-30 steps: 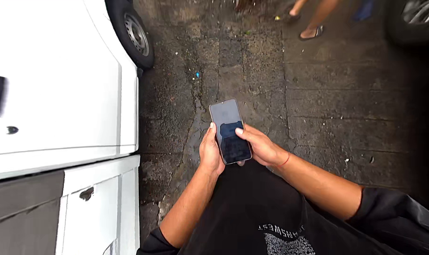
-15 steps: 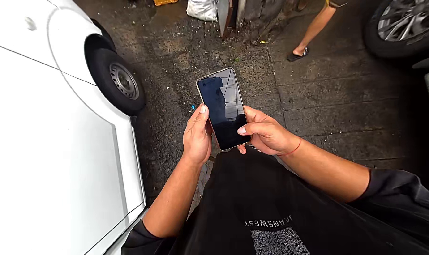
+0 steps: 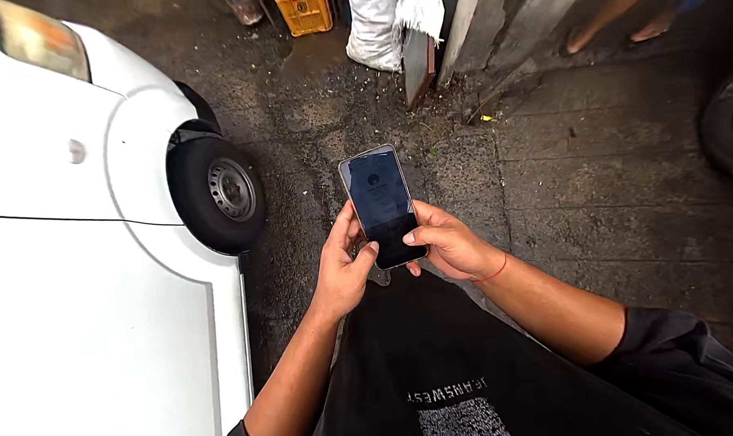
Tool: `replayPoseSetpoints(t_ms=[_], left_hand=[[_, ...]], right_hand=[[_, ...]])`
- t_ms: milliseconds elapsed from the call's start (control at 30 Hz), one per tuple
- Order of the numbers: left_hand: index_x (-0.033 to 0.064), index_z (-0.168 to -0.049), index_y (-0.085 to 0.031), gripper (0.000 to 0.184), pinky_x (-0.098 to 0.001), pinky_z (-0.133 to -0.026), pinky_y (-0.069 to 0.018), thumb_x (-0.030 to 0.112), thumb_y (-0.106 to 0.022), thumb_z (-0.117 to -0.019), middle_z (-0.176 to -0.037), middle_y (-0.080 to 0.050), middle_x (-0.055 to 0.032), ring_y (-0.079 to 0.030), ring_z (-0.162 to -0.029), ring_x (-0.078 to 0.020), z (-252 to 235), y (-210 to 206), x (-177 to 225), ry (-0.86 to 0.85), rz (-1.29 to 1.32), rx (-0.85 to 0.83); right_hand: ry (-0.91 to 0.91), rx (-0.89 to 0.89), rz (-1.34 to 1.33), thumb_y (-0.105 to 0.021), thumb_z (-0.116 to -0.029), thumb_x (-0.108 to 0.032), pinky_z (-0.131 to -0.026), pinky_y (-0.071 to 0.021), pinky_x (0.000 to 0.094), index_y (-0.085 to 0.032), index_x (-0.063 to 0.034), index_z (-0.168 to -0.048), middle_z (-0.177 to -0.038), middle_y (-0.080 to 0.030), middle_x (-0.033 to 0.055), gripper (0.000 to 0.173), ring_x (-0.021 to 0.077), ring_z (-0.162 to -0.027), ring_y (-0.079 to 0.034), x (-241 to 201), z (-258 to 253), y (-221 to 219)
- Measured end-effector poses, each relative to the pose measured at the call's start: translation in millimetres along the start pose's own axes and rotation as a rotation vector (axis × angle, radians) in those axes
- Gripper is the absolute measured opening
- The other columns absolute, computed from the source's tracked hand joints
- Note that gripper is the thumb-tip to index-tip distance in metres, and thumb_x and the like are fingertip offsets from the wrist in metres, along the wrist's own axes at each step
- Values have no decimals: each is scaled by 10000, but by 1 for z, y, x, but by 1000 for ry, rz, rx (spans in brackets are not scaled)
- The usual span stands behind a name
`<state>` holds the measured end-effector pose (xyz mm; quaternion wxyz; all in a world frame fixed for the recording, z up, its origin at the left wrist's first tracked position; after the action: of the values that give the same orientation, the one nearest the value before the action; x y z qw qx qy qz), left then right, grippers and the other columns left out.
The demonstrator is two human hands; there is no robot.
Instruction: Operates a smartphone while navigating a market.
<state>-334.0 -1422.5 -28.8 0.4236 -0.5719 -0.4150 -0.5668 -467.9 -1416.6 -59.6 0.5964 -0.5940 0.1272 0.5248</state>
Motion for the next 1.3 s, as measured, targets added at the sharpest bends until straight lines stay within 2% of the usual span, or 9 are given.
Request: replayPoseSetpoints(t_ms=[167, 400, 633, 867, 967, 1067, 1300], left_hand=[[-27, -1550, -320, 647, -392, -1004, -558, 0, -520, -934, -1216, -695, -162, -685, -1117, -237, -87, 47, 10, -36, 42, 114], [-10, -1537, -349, 638, -378, -975, -568, 1, -524, -924, -1196, -700, -145, -690, -1092, -221, -210, 149, 7, -63, 72, 288], [-14, -1546, -345, 641, -396, -993, -573, 7, -535, -934, -1205, -705, -152, -694, -1112, -237, -368, 241, 36, -93, 60, 215], [13, -1535, -383, 609, -384, -973, -585, 42, -556, -951, -1181, -722, -119, -707, -1083, -216, -498, 301, 50, -23, -19, 166], [64, -1538, -399, 617, -395, -972, -582, 41, -552, -941, -1197, -716, -101, -697, -1098, -218, -555, 319, 48, -4, -21, 176], [71, -1542, -388, 625, -390, -957, -583, 44, -551, -939, -1215, -704, -99, -690, -1101, -213, -615, 338, 52, -43, -25, 208], [71, -1548, -380, 634, -375, -934, -585, 24, -545, -939, -1198, -701, -98, -692, -1071, -201, -741, 376, 66, -68, -4, 344]], right_hand=[[-88, -87, 36, -474, -940, -59, -523, -548, 286, -572, -76, -1280, -1066, -687, 158, 354, 181, -710, -673, -53, -102, 9], [-157, -201, 110, -444, -960, -73, -524, -560, 290, -575, -80, -1283, -1049, -683, 155, 348, 177, -692, -671, -109, -271, 3], [-101, -172, 89, -430, -970, -75, -528, -575, 315, -565, -72, -1274, -1060, -687, 163, 333, 198, -700, -684, -195, -426, -2], [-68, -194, 15, -385, -987, -153, -549, -568, 305, -541, -113, -1311, -1100, -689, 144, 362, 194, -763, -692, -260, -546, 14], [-79, -230, 25, -382, -940, -69, -570, -582, 318, -529, -102, -1311, -1104, -685, 147, 401, 202, -785, -700, -285, -595, 29], [-88, -245, 88, -388, -883, 13, -565, -585, 342, -526, -80, -1319, -1104, -677, 157, 466, 214, -773, -694, -319, -652, 45], [-149, -396, 140, -385, -887, 30, -580, -599, 344, -514, -82, -1304, -1089, -676, 158, 450, 220, -782, -701, -401, -778, 72]])
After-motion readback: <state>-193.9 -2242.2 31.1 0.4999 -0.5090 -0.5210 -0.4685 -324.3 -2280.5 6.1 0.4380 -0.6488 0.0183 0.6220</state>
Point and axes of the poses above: each hand's wrist, its own z-axis away from the middle knuckle, its own y-axis out of the back of the hand, x = y × z, the point moved 10 cm from there along -z, towards the middle knuckle
